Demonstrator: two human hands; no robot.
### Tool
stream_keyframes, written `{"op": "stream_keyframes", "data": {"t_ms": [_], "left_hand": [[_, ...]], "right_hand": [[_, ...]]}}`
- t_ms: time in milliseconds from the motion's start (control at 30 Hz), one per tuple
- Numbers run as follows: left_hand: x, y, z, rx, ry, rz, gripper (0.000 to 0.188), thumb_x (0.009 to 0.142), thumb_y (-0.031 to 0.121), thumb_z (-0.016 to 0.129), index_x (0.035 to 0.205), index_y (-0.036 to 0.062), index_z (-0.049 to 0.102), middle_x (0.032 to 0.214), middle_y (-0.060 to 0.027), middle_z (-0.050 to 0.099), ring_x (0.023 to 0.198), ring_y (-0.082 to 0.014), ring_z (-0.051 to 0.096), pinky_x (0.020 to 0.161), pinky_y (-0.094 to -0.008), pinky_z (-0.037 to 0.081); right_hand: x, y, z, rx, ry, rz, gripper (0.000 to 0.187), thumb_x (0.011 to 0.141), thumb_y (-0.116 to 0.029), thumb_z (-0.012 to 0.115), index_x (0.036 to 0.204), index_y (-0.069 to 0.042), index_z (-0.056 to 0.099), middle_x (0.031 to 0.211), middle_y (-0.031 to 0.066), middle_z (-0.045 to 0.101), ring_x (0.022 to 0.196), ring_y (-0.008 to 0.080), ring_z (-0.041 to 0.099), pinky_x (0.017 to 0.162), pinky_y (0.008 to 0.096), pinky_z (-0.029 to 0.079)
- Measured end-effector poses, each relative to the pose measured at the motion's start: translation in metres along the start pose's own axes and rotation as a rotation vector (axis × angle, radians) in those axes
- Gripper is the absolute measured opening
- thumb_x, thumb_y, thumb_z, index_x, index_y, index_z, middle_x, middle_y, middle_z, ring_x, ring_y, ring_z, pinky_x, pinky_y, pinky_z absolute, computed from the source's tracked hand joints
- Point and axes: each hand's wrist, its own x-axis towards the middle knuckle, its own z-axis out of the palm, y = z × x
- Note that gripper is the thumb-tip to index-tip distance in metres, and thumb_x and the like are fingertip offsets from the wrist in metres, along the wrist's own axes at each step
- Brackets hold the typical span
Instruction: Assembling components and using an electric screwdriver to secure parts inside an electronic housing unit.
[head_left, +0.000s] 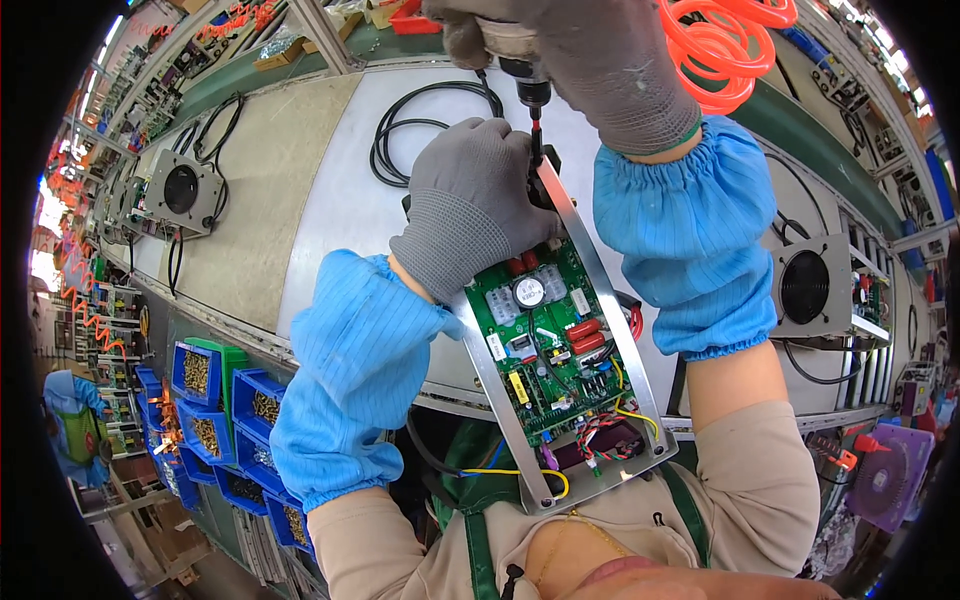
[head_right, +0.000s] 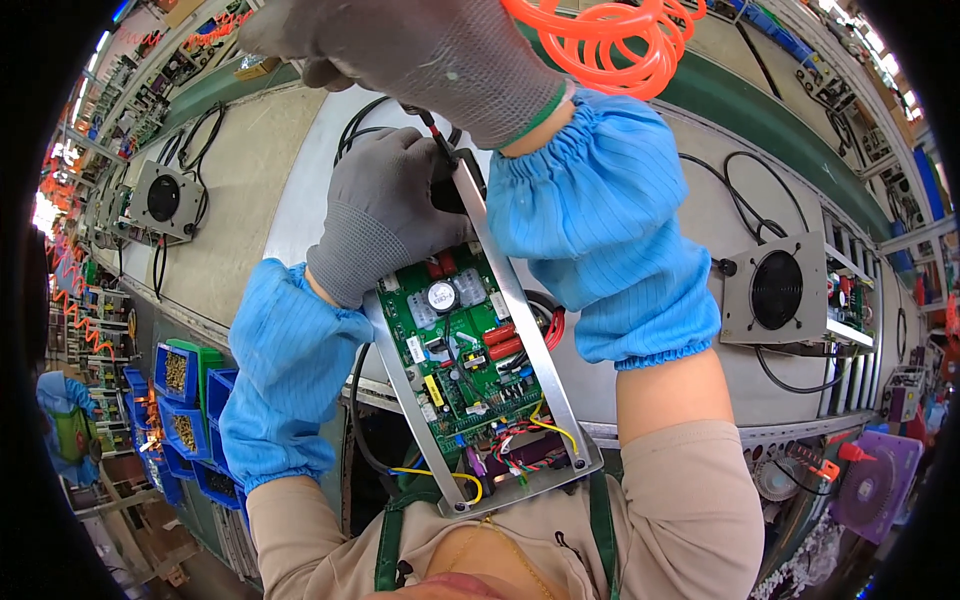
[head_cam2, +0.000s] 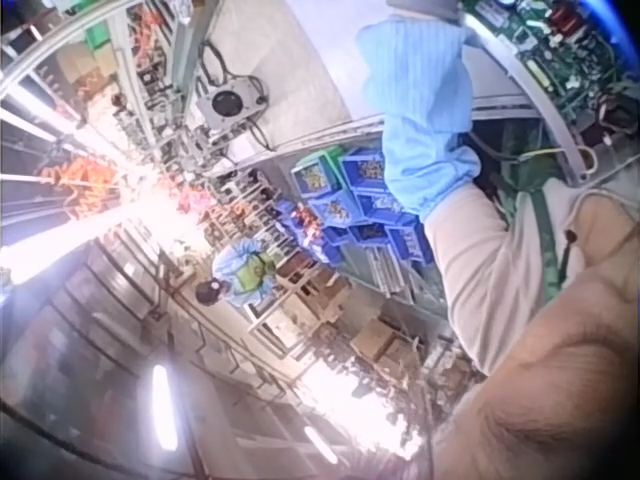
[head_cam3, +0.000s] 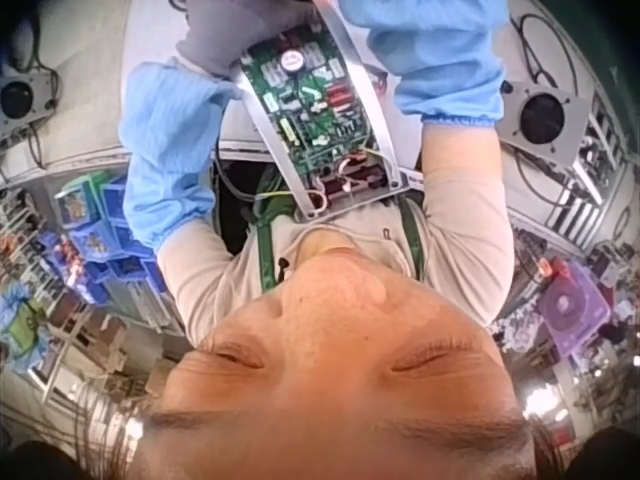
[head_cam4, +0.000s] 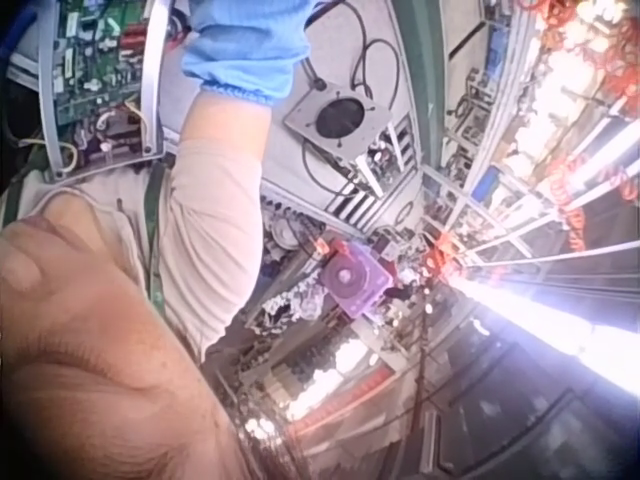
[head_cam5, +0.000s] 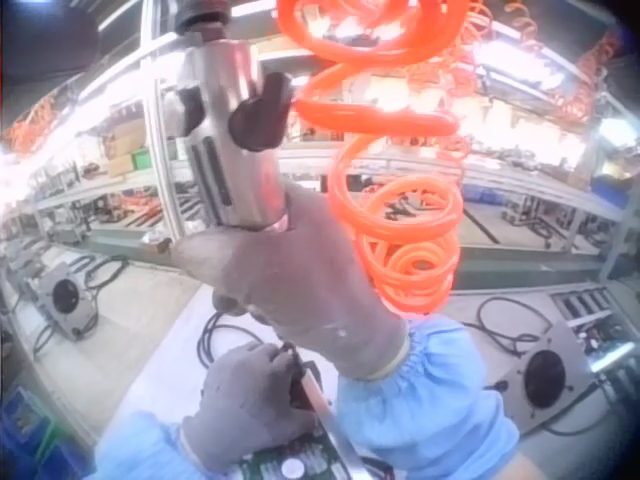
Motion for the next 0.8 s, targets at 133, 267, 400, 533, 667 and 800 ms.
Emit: {"op": "stream_keyframes", "data": {"t_ms": [133, 267, 400, 533, 667, 800], "left_hand": [[-0.002, -0.004, 0.003, -0.034, 0.055, 0.028, 0.045, 0.06, 0.043, 0.08, 0.087, 0.0083, 0.072, 0.079, -0.0042, 0.06, 0.083, -0.0184, 0.06, 0.071, -0.0322, 0.051], [0.0, -0.001, 0.002, -0.017, -0.003, -0.006, 0.045, 0.06, 0.043, 0.08, 0.087, 0.0082, 0.072, 0.08, -0.0041, 0.06, 0.083, -0.0179, 0.06, 0.071, -0.0317, 0.051], [0.0, 0.001, 0.0, -0.029, 0.006, -0.008, 0.046, 0.061, 0.044, 0.079, 0.088, 0.0085, 0.072, 0.08, -0.0036, 0.06, 0.082, -0.0168, 0.059, 0.071, -0.031, 0.051], [-0.002, -0.003, 0.007, -0.065, 0.11, 0.015, 0.04, 0.054, 0.034, 0.078, 0.083, 0.0065, 0.071, 0.075, -0.0066, 0.062, 0.073, -0.0235, 0.062, 0.069, -0.0362, 0.05], [-0.002, -0.003, 0.007, -0.077, 0.119, 0.03, 0.039, 0.055, 0.033, 0.078, 0.083, 0.0069, 0.071, 0.074, -0.0061, 0.061, 0.073, -0.0233, 0.062, 0.068, -0.0357, 0.05], [-0.002, -0.005, 0.008, -0.082, 0.132, 0.037, 0.038, 0.055, 0.033, 0.079, 0.082, 0.0071, 0.071, 0.073, -0.0062, 0.061, 0.071, -0.0232, 0.061, 0.067, -0.0353, 0.05]], "right_hand": [[-0.006, -0.01, 0.001, -0.349, 0.014, -0.01, 0.026, 0.077, -0.018, 0.07, 0.096, 0.0, 0.066, 0.074, 0.0029, 0.061, 0.062, 0.0098, 0.057, 0.055, 0.0237, 0.046], [0.0, 0.002, -0.005, -0.009, 0.116, 0.001, 0.025, 0.077, -0.018, 0.07, 0.094, -0.001, 0.066, 0.074, 0.0031, 0.061, 0.061, 0.0108, 0.057, 0.055, 0.0238, 0.046], [0.002, 0.014, -0.015, 0.088, 0.052, -0.098, 0.022, 0.077, -0.017, 0.07, 0.092, -0.001, 0.066, 0.073, 0.0036, 0.061, 0.061, 0.0115, 0.057, 0.055, 0.0252, 0.047], [0.001, 0.003, -0.011, 0.006, 0.153, 0.045, 0.022, 0.076, -0.017, 0.071, 0.091, -0.001, 0.065, 0.073, 0.004, 0.061, 0.061, 0.0112, 0.057, 0.054, 0.0248, 0.047], [0.001, 0.006, -0.009, 0.077, 0.035, -0.022, 0.021, 0.077, -0.016, 0.069, 0.089, 0.0, 0.065, 0.073, 0.0048, 0.061, 0.06, 0.0108, 0.057, 0.053, 0.0239, 0.046], [0.0, 0.007, -0.007, 0.013, 0.179, 0.001, 0.022, 0.079, -0.019, 0.069, 0.088, 0.0, 0.065, 0.071, 0.005, 0.061, 0.06, 0.011, 0.057, 0.053, 0.0239, 0.045]]}}
